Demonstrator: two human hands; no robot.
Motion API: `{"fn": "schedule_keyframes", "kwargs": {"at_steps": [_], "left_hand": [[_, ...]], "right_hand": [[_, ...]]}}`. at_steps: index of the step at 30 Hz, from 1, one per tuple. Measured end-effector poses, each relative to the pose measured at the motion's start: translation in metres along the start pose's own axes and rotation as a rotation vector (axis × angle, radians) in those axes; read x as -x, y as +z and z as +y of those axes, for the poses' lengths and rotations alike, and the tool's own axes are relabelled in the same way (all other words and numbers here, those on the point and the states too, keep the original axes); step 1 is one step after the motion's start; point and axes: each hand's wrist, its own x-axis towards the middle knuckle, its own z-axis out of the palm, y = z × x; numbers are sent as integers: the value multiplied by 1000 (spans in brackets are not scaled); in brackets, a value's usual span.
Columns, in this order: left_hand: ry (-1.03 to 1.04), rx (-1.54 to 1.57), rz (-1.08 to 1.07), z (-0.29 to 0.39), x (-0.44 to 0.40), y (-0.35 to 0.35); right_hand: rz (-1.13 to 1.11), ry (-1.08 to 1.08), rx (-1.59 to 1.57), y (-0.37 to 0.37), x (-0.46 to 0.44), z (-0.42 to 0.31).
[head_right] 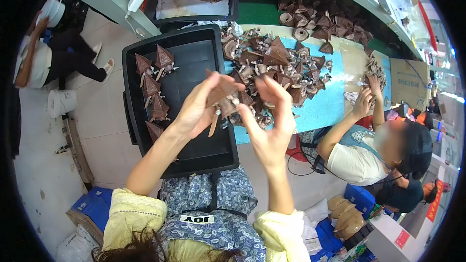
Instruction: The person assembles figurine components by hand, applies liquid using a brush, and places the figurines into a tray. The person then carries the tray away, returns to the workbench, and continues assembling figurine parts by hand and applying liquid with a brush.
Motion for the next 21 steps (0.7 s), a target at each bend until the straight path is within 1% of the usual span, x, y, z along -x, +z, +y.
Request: {"fn": "schedule_keyframes", "kwargs": {"at_steps": [1, 2, 3, 5, 6, 7, 8, 9, 10, 11, 12, 13, 15, 17, 18, 19, 20, 21], "left_hand": [[19, 97, 10, -1, 3, -3], [18, 162, 32, -3, 8, -2], [7, 150, 37, -4, 14, 4], [55, 157, 86, -5, 24, 17], [41, 221, 86, -5, 27, 20], [31, 209, 88, -7, 29, 18], [60, 376, -14, -12, 31, 15], [86, 544, -115, -16, 32, 11], [110, 552, -174, -21, 31, 6], [119, 653, -253, -26, 33, 5], [103, 621, -221, -24, 35, 9], [87, 591, -189, -20, 36, 13], [83, 375, -143, -8, 37, 15], [88, 102, -185, 0, 43, 9], [81, 99, -182, 3, 46, 8], [26, 26, -187, 5, 50, 8], [-26, -46, -194, 5, 52, 9], [-30, -49, -193, 2, 55, 10]], "right_hand": [[134, 200, -179, 4, 17, -3], [113, 327, -263, 8, 28, -9], [-10, 356, -305, 11, 35, -14], [-37, 467, -659, 25, 49, -17], [-34, 470, -684, 25, 51, -20], [-33, 472, -708, 24, 51, -25], [-12, 484, -804, 24, 50, -34], [-24, 514, -770, 24, 53, -36], [-50, 476, -603, 23, 56, -41], [-77, 440, -435, 21, 60, -46], [-31, 216, -237, 24, 61, -47], [-22, 157, -127, 24, 64, -52], [3, -103, 69, 18, 61, -50], [21, -127, 102, 16, 62, -47], [36, -154, 139, 15, 64, -47], [38, -148, 136, 17, 65, -44], [75, -181, 82, 19, 67, -41], [113, -215, 27, 20, 69, -39]]}}
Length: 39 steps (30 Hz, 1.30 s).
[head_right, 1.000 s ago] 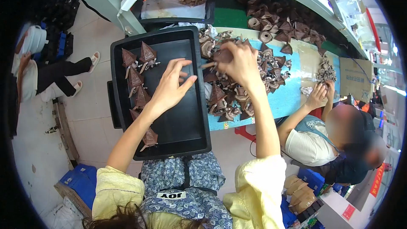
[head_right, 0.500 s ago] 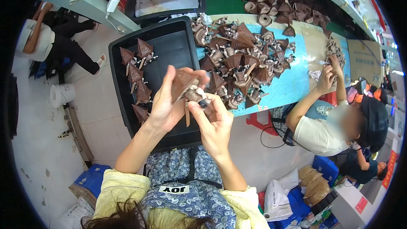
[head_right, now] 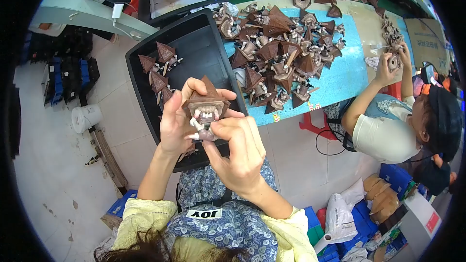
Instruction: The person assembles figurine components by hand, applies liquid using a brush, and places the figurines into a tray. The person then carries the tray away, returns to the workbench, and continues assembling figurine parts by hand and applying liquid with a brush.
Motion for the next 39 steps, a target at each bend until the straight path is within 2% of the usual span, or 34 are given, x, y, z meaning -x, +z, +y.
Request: {"fn": "schedule_keyframes", "kwargs": {"at_steps": [10, 12, 13, 14, 16, 18, 20, 21, 23, 25, 28, 30, 32, 33, 34, 35, 36, 37, 38, 39], "left_hand": [[40, 66, 85, -10, 9, 2], [126, -216, 283, -14, 7, -18], [63, -557, 422, -7, 5, -34], [-88, -841, 545, 3, 1, -50], [-232, -1627, 715, 8, -8, -100], [-361, -1806, 777, 10, -24, -126], [-339, -1976, 859, -2, -36, -155], [-334, -1967, 859, -8, -37, -166], [-239, -2073, 905, -14, -40, -181], [-259, -2030, 871, -12, -37, -178], [-192, -2020, 834, -2, -23, -140], [-130, -2037, 818, 7, -15, -117], [-37, -1822, 745, 12, -11, -100], [59, -1723, 703, 11, -12, -97], [103, -1595, 658, 11, -15, -92], [61, -1333, 671, 12, -20, -83], [14, -1068, 675, 11, -25, -72], [-21, -644, 580, 7, -28, -65], [-52, -225, 471, 4, -31, -58], [-38, -13, 296, 0, -34, -49]], "right_hand": [[-46, -39, 43, 4, 14, -2], [-122, 46, 46, 12, 17, 4], [-200, 152, 42, 14, 17, 6], [-232, 192, 136, 13, 22, 11], [-213, 239, 195, 16, 31, 26], [-212, 259, 201, 19, 33, 35], [-222, 278, 162, 24, 27, 41], [-230, 297, 121, 27, 21, 45], [-226, 304, 72, 37, -6, 56], [-118, 175, 158, 55, -45, 88], [-30, -20, 493, 88, -101, 146], [-237, 137, 573, 103, -118, 172], [-398, 216, 619, 106, -126, 188], [-394, 216, 626, 99, -124, 179], [-294, 191, 527, 85, -119, 160], [-200, 164, 430, 71, -109, 142], [-111, 30, 283, 56, -97, 130], [-137, 209, 71, 39, -84, 103], [-123, 375, -323, 28, -69, 79], [-143, 467, -488, 18, -56, 63]]}}
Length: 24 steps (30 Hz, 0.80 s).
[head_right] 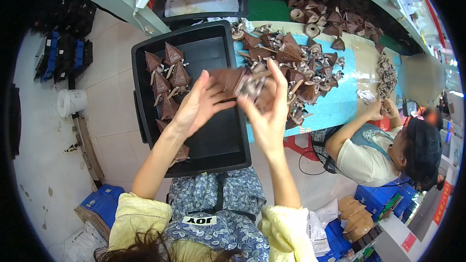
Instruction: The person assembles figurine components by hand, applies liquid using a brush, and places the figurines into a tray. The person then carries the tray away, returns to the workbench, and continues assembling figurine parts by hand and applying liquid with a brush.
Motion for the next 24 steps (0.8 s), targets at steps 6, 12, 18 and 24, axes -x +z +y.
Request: {"fn": "schedule_keyframes", "kwargs": {"at_steps": [6, 12, 18, 24], "left_hand": [[311, -13, -131, -18, 21, 33], [346, 75, -257, -26, 32, 33], [217, 60, -94, -24, 46, 37], [126, -81, -81, -21, 59, 45]], "right_hand": [[148, 230, -474, -1, 59, -9], [40, 343, -579, -10, 79, -8], [179, -113, 81, 12, 97, -9], [154, -525, 553, 8, 105, -1]]}}
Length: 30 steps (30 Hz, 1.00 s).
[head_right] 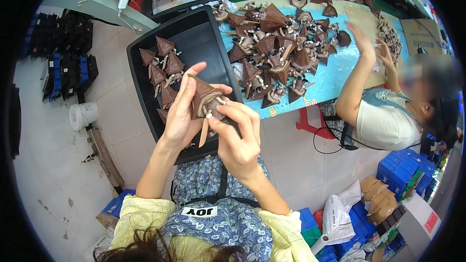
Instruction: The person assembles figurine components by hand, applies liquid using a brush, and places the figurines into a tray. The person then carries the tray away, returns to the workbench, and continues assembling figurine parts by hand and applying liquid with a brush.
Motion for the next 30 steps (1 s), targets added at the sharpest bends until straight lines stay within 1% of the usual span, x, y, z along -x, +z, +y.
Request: {"fn": "schedule_keyframes", "kwargs": {"at_steps": [1, 3, 4, 5, 6, 7, 9, 11, 13, 15, 17, 18, 19, 21, 22, 23, 25, 26, 27, 29, 30], "left_hand": [[-23, -8, 46, -5, 1, -1], [-104, 47, 141, -4, 5, 3], [-107, 43, 139, -3, 7, 7], [-133, 24, 222, -2, 9, 12], [-159, 4, 305, -1, 10, 15], [-163, 0, 306, -3, 10, 12], [-240, 188, 333, -8, 9, 3], [-239, 142, 310, -10, 10, 4], [-202, 189, 264, -12, 10, 10], [-201, 213, 240, -9, 11, 14], [-141, 168, 173, -8, 13, 15], [-143, 214, 145, -8, 14, 11], [-148, 213, 146, -6, 15, 10], [-237, 311, 98, -3, 18, 8], [-297, 228, 123, -2, 19, 4], [-299, 228, 126, 0, 21, 5], [-422, 281, 97, 8, 26, 14], [-448, 269, 147, 12, 28, 24], [-451, 271, 148, 11, 30, 25], [-495, 296, 208, 9, 33, 27], [-510, 285, 164, 12, 36, 30]], "right_hand": [[-9, -68, 95, -1, 2, 0], [-8, -87, 151, -4, 4, 3], [34, -90, 195, -6, 1, 6], [75, -93, 239, -7, 0, 7], [48, -95, 230, -8, 3, 9], [108, -50, 108, -12, 3, 13], [186, 252, -234, -9, 5, 4], [80, 336, -276, -6, 4, 1], [6, 267, -137, -5, 5, 0], [6, 227, -135, -6, 3, -8], [-9, 112, -71, -6, 7, -8], [15, 166, -108, -4, 9, -12], [16, 171, -107, -5, 8, -12], [23, 148, -167, -11, 4, -15], [-32, 106, -142, -20, -6, -15], [-83, 95, -152, -30, -12, -14], [14, 319, -329, -39, -12, -6], [27, 329, -294, -39, -17, 3], [-33, 379, -317, -40, -24, 6], [-275, 488, -441, -43, -25, 15], [-276, 552, -486, -40, -26, 11]]}}
